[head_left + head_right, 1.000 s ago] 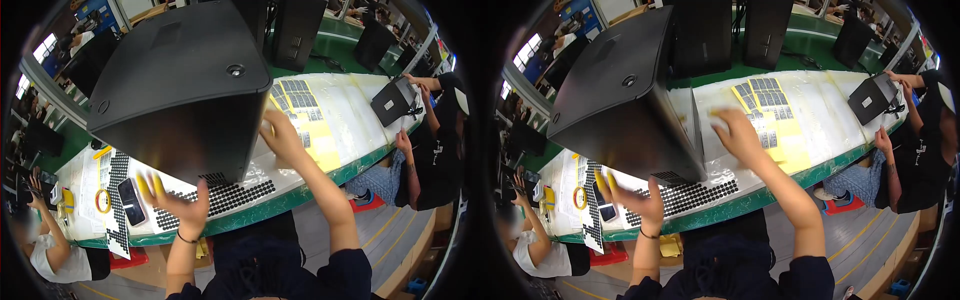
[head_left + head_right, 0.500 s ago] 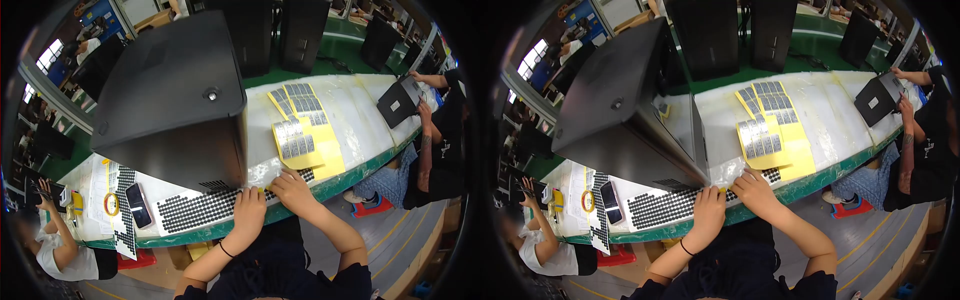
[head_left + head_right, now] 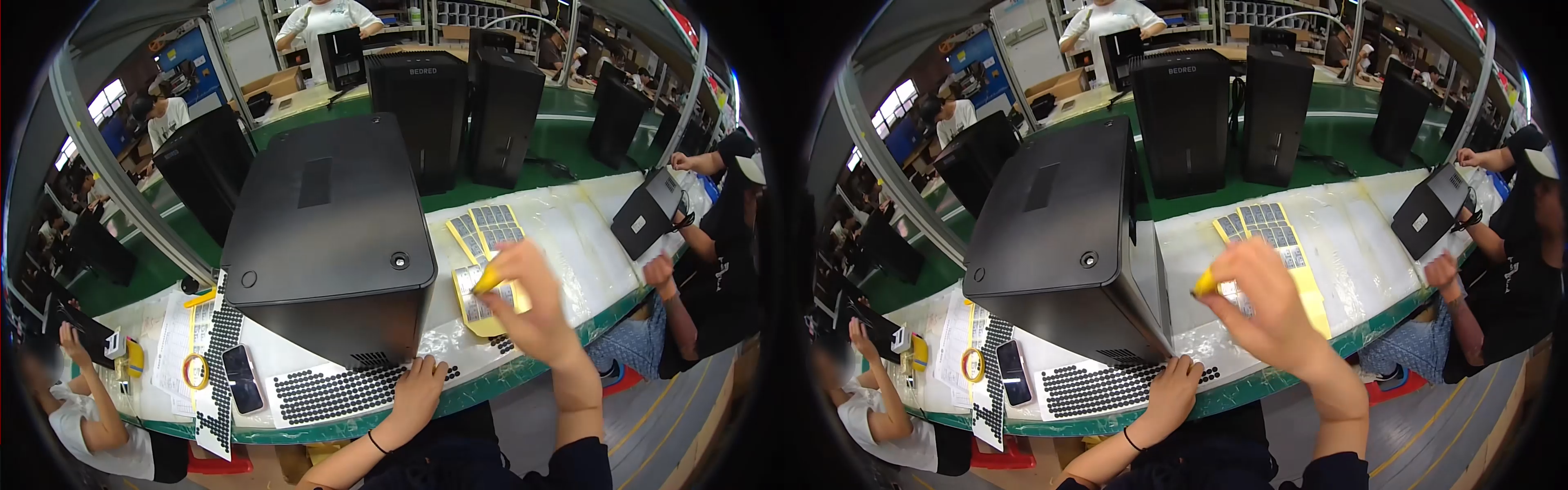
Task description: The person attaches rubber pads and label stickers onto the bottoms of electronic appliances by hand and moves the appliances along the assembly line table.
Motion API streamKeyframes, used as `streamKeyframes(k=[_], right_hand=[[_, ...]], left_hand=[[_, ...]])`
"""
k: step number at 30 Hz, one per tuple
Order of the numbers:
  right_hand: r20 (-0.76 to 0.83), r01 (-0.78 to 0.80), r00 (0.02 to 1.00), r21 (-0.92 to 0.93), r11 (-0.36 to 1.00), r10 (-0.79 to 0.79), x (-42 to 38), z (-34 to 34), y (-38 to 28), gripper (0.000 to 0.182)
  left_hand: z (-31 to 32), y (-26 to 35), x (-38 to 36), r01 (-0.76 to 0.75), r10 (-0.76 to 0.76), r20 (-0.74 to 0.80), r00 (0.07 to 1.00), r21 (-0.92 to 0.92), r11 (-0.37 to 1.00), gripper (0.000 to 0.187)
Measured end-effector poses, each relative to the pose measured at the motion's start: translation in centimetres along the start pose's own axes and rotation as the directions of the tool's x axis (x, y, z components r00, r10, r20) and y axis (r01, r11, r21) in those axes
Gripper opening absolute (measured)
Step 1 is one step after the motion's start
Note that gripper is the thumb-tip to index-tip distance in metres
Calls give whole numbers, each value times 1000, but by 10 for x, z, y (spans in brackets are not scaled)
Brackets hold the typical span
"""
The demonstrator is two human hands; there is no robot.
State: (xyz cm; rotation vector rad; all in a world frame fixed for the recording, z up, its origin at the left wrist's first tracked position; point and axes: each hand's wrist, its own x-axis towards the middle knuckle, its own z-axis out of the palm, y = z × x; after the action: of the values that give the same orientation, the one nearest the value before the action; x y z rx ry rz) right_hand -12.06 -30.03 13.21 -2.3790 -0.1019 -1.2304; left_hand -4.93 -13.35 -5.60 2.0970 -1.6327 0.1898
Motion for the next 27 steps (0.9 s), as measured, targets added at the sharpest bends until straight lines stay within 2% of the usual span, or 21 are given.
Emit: streamKeyframes(k=[1, 3, 5, 7, 8, 10, 13, 14, 16, 18, 20, 22, 24, 26, 27], right_hand=[[-68, 17, 998, 80, 997, -11, 19, -7, -10, 22], [-106, 58, 994, 185, 981, -39, 55, -9, -29, 20], [-10, -27, 999, 304, 952, 31, 75, -2, -35, 20], [65, -93, 995, 433, 897, 72, 88, 6, -35, 18], [106, -96, 993, 442, 892, 54, 91, 6, -35, 18], [188, -108, 982, 459, 882, 23, 95, 4, -38, 18], [188, 20, 979, 309, 951, -82, 102, 3, -40, 17], [187, 72, 975, 248, 966, -121, 103, 4, -41, 17], [146, 127, 978, 165, 978, -152, 101, 4, -46, 19], [68, 215, 973, 88, 973, -221, 96, 6, -49, 20], [-43, 324, 945, 12, 946, -324, 88, 14, -43, 20], [-156, 405, 906, 37, 914, -395, 83, 26, -32, 25], [-220, 461, 869, 40, 886, -443, 78, 32, -25, 26], [-296, 480, 839, 10, 877, -456, 74, 40, -24, 28], [-331, 476, 829, -4, 879, -451, 73, 43, -24, 28]], left_hand=[[-3, 0, 0, -3, 3, 2, 1000, -25, 1000, 22], [-10, 1, 3, 5, -6, -4, 1000, -97, 995, 22], [-20, 5, 3, 29, -32, -13, 999, -190, 981, 21], [-31, 7, 1, 26, -60, -84, 995, -357, 934, 18], [-37, 9, 1, 17, -77, -120, 990, -436, 900, 16], [-52, 8, -2, 41, -119, -132, 984, -480, 876, 11], [-76, 3, -6, 36, -160, -186, 970, -535, 844, 13], [-85, 2, -5, -9, -165, -263, 951, -554, 832, 14], [-103, -5, -11, -8, -219, -332, 917, -566, 825, 15], [-125, -17, -13, -62, -198, -499, 844, -456, 888, 15], [-148, -30, -14, -58, -254, -640, 725, -425, 904, 16], [-176, -34, -6, -64, -388, -729, 564, -507, 860, 14], [-204, -44, 3, -23, -388, -758, 525, -468, 883, 14], [-220, -52, 16, -57, -377, -807, 454, -449, 892, 12], [-229, -49, 24, -113, -347, -815, 463, -443, 889, 10]])
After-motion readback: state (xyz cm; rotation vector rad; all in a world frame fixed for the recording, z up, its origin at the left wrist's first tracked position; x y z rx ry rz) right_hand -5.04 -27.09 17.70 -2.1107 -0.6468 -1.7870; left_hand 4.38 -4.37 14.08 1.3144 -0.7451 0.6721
